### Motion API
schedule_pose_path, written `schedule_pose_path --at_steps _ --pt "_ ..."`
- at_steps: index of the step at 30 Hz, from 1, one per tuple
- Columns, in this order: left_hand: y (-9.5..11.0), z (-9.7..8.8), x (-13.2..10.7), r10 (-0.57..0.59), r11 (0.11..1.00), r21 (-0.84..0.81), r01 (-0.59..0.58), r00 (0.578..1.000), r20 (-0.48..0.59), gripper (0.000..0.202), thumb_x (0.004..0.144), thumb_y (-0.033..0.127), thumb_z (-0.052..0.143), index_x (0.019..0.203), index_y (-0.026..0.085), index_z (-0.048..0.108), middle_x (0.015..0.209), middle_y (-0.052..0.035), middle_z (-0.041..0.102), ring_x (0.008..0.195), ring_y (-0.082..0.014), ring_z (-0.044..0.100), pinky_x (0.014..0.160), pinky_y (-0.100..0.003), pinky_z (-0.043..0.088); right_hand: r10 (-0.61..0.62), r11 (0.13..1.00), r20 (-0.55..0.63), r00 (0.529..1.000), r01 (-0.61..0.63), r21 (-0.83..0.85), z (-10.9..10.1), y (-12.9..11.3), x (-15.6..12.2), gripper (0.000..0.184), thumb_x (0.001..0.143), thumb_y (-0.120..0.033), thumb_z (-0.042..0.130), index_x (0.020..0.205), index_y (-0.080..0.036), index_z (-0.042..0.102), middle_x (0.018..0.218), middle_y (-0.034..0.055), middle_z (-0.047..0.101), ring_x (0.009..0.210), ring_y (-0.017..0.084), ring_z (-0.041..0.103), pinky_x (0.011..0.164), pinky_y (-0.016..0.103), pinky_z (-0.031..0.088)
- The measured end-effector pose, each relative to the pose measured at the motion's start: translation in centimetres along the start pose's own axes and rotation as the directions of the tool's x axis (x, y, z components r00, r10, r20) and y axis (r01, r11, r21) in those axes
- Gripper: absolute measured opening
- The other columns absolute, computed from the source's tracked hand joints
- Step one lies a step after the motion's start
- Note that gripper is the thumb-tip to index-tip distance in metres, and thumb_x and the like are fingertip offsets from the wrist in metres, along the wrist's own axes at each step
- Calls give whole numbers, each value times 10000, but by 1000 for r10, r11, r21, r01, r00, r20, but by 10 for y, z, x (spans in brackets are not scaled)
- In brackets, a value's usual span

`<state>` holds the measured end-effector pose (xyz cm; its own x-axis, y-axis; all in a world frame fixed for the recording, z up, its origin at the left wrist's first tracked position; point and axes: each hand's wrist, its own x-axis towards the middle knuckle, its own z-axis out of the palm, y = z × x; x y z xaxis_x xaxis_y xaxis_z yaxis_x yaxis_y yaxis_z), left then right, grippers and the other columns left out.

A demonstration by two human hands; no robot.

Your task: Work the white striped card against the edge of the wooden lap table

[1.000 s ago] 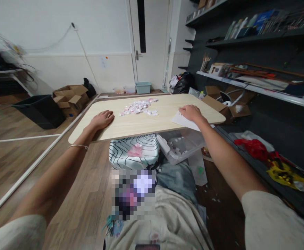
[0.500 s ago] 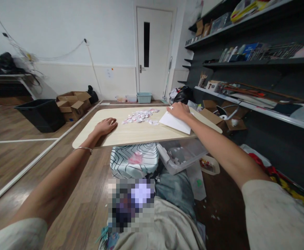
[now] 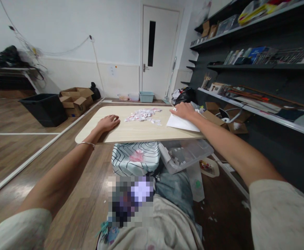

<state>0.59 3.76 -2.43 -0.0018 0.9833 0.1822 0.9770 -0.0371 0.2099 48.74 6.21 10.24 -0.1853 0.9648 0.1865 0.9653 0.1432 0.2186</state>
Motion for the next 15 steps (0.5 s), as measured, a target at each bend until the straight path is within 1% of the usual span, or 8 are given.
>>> schedule_pose_path --at_steps 4,7,12,15 --pt "-1 0 1 4 1000 6 -4 1000 13 750 1186 610 472 1729 239 833 1870 -167 774 1727 -390 716 1414 -484 570 39 999 -69 997 -38 13 -6 13 1 702 1307 -697 594 1586 -163 953 1550 307 904 1552 499 804 1257 513 575" --pt "-2 0 0 -2 1000 8 2 1000 17 768 1179 623 461 1733 236 826 1885 -164 761 1734 -382 707 1411 -461 566 57 998 -112 992 -54 24 -6 16 2 750 1304 -710 553 1610 -145 940 1524 320 904 1516 512 810 1234 533 587" --pt "-1 -1 0 -5 1000 3 5 1000 30 794 1171 625 452 1745 211 812 1892 -188 750 1737 -396 701 1413 -486 565 102 995 -82 991 -102 6 2 15 -2 712 1313 -612 538 1618 -100 928 1560 358 879 1531 515 808 1234 554 598" --pt "1 -2 -1 -5 1000 4 4 999 36 805 1170 624 440 1757 210 803 1892 -194 748 1742 -398 697 1420 -494 556 100 995 -62 993 -98 22 12 15 -9 721 1319 -600 519 1605 -83 932 1534 369 885 1519 516 819 1227 554 609"
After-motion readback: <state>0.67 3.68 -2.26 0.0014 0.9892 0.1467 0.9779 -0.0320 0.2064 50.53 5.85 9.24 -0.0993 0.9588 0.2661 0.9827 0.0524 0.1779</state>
